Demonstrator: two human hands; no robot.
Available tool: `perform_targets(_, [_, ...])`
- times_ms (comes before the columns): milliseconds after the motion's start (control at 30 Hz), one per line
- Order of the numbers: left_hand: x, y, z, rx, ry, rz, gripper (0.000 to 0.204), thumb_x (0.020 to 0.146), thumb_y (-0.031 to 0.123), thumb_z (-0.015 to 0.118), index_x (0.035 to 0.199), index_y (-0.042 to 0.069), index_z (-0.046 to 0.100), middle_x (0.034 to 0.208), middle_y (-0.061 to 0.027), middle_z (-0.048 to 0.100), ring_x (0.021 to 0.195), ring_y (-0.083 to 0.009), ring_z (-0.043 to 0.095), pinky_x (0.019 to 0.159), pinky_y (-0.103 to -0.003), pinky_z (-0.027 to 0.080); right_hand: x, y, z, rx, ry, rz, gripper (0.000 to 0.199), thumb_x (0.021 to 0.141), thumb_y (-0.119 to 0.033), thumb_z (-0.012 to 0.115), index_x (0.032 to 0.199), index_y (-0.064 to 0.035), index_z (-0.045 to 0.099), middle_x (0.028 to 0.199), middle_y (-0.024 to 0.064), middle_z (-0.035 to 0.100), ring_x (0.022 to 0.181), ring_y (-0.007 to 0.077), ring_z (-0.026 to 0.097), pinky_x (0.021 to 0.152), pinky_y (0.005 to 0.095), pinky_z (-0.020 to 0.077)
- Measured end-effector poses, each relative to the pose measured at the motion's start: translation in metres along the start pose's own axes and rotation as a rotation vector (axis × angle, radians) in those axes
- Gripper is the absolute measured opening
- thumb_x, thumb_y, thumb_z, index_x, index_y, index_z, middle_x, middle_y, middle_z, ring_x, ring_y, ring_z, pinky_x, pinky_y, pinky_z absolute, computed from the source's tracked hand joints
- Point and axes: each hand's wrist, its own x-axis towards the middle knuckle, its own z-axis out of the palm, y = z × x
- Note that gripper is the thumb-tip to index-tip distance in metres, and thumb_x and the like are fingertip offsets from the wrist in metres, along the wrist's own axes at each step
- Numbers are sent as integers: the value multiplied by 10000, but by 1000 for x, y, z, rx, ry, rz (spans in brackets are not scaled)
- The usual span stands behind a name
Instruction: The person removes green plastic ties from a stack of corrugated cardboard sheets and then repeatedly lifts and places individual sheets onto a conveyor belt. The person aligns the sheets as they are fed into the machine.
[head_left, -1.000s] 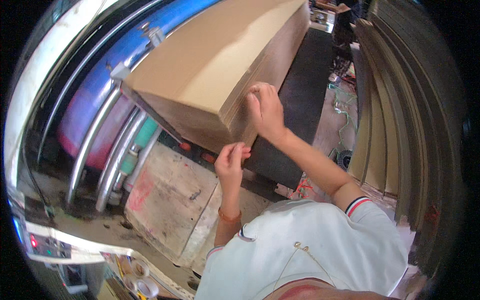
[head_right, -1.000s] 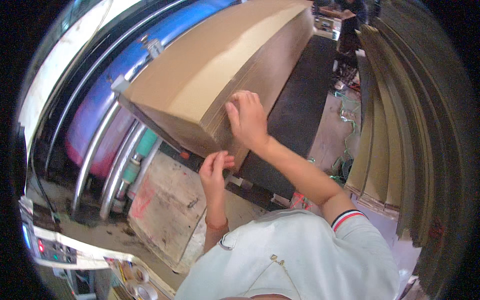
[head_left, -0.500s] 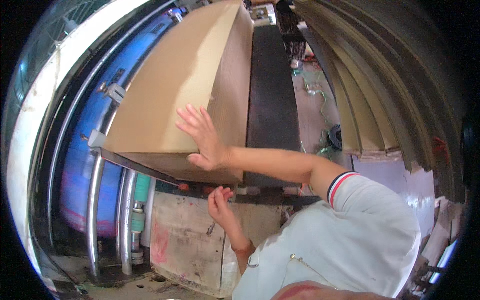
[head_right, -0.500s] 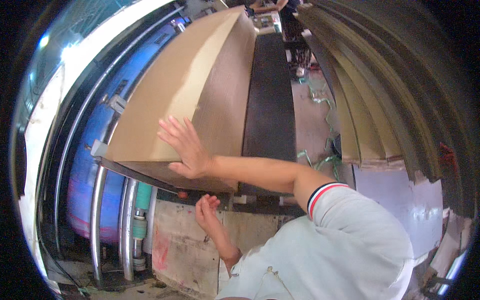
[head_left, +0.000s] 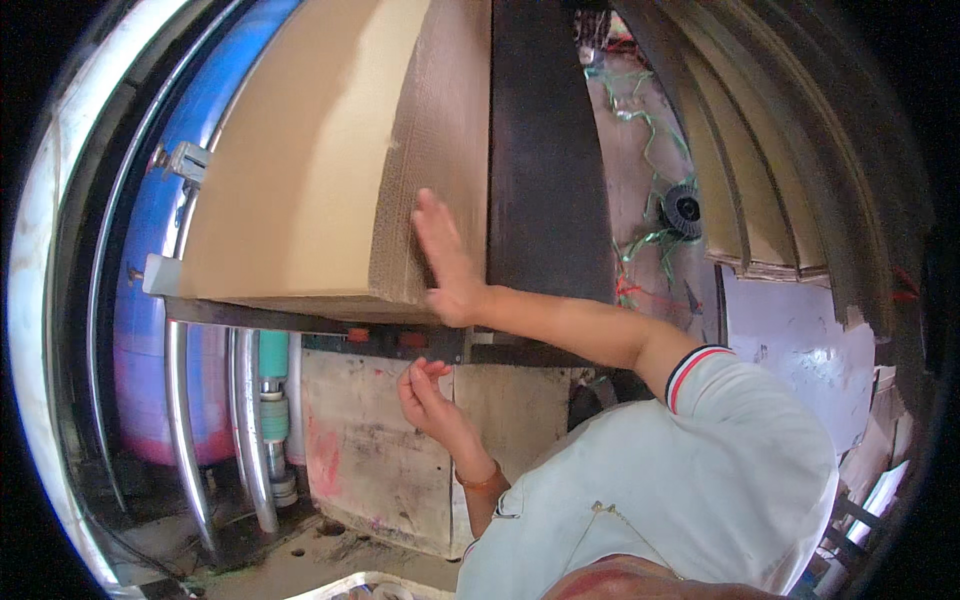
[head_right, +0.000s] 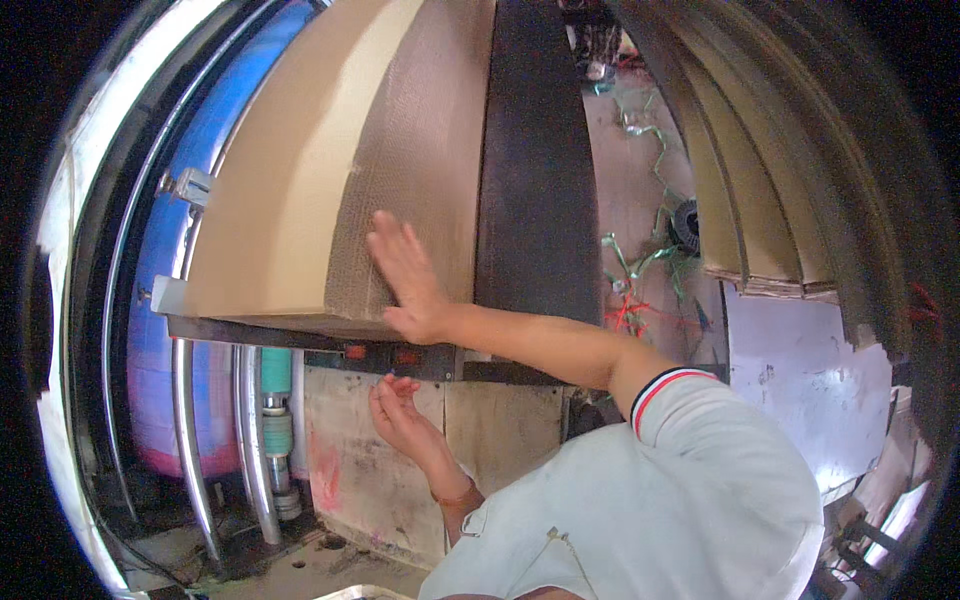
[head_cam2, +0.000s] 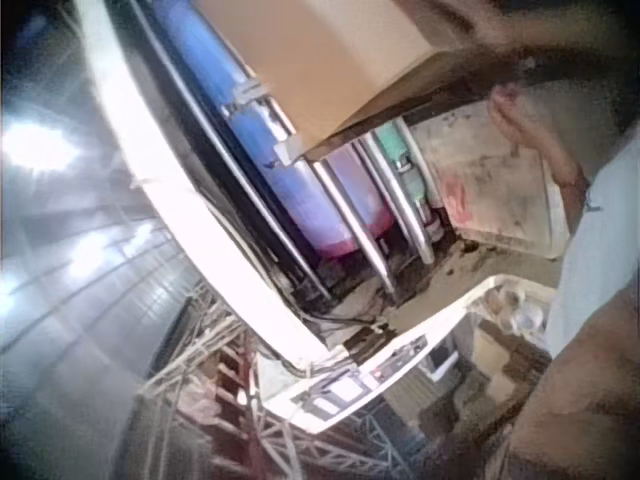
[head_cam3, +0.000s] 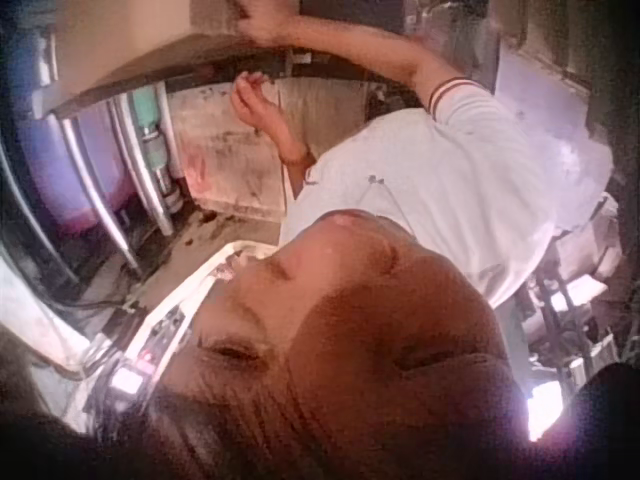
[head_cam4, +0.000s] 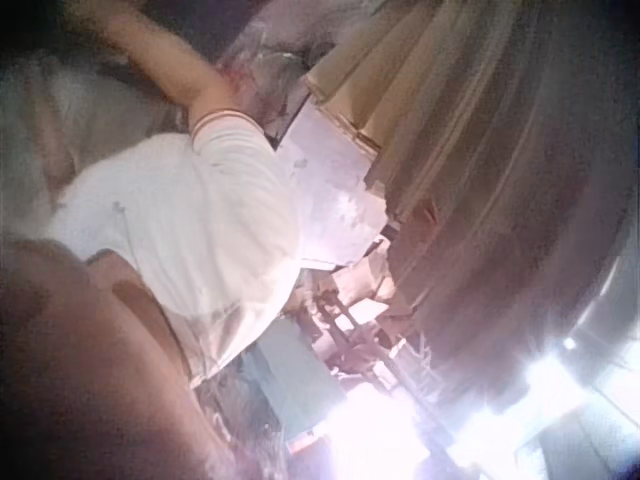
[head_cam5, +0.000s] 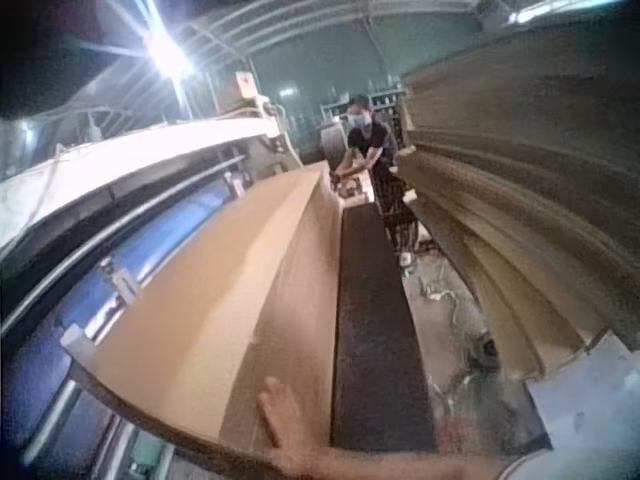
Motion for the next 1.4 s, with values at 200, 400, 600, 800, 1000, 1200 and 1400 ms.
perform_targets(200, [1, -4, -13, 181, 18, 45, 230, 983, 208, 515, 1002, -16, 563, 851, -99, 600, 783, -167, 579, 750, -302, 487, -77, 63, 1, 170, 340, 608, 766, 954, -389, 381, 1513, 39, 77, 1586, 243, 50, 1474, 386, 40, 1178, 484, 51])
perform_targets(400, [-1, -4, -8, 237, 40, 35, 230, 984, 206, 513, 998, -18, 563, 824, -101, 602, 749, -173, 579, 768, -302, 480, -87, 65, 37, -15, 174, 656, 749, 940, -310, 387, 1521, 23, 52, 1592, 229, 20, 1474, 383, 42, 1173, 496, 57])
perform_targets(600, [-1, 8, 8, 278, 36, 106, 211, 975, 191, 518, 995, -15, 560, 822, -97, 600, 751, -178, 577, 774, -313, 467, -58, 52, 3, 75, 201, 378, 811, 961, -525, 290, 1520, 21, 73, 1587, 236, 52, 1473, 388, 47, 1165, 527, 14])
perform_targets(800, [8, 1, 14, 221, 78, 220, 237, 978, 202, 505, 1019, -28, 546, 891, -109, 594, 797, -183, 566, 791, -323, 464, -39, 42, 22, 51, 92, 337, 863, 950, -607, 243, 1518, 23, 88, 1583, 246, 56, 1474, 384, 52, 1157, 541, -6])
perform_targets(1000, [27, 26, 42, 305, 269, 629, 295, 993, 208, 444, 1118, -50, 511, 1039, -135, 556, 922, -215, 555, 846, -339, 466, -90, 79, -1, -16, 114, 366, 823, 943, -493, 372, 1516, 24, 87, 1585, 243, 45, 1471, 389, 52, 1166, 531, 25])
perform_targets(1200, [63, 37, 63, 353, 294, 1002, 530, 1005, 374, 391, 1296, -67, 436, 1286, -197, 470, 1173, -315, 502, 1048, -425, 409, -91, 86, 33, 16, 234, 610, 815, 864, -212, 511, 1518, 17, 82, 1585, 234, 65, 1470, 373, 75, 1185, 479, 60])
perform_targets(1400, [96, 48, 75, 722, 289, 1304, 613, 985, 446, 465, 1358, -39, 424, 1428, -228, 402, 1331, -375, 384, 1117, -520, 266, -92, 41, 24, 137, 126, 753, 758, 875, -91, 486, 1515, 20, 95, 1593, 212, 44, 1480, 325, 40, 1195, 418, 54])
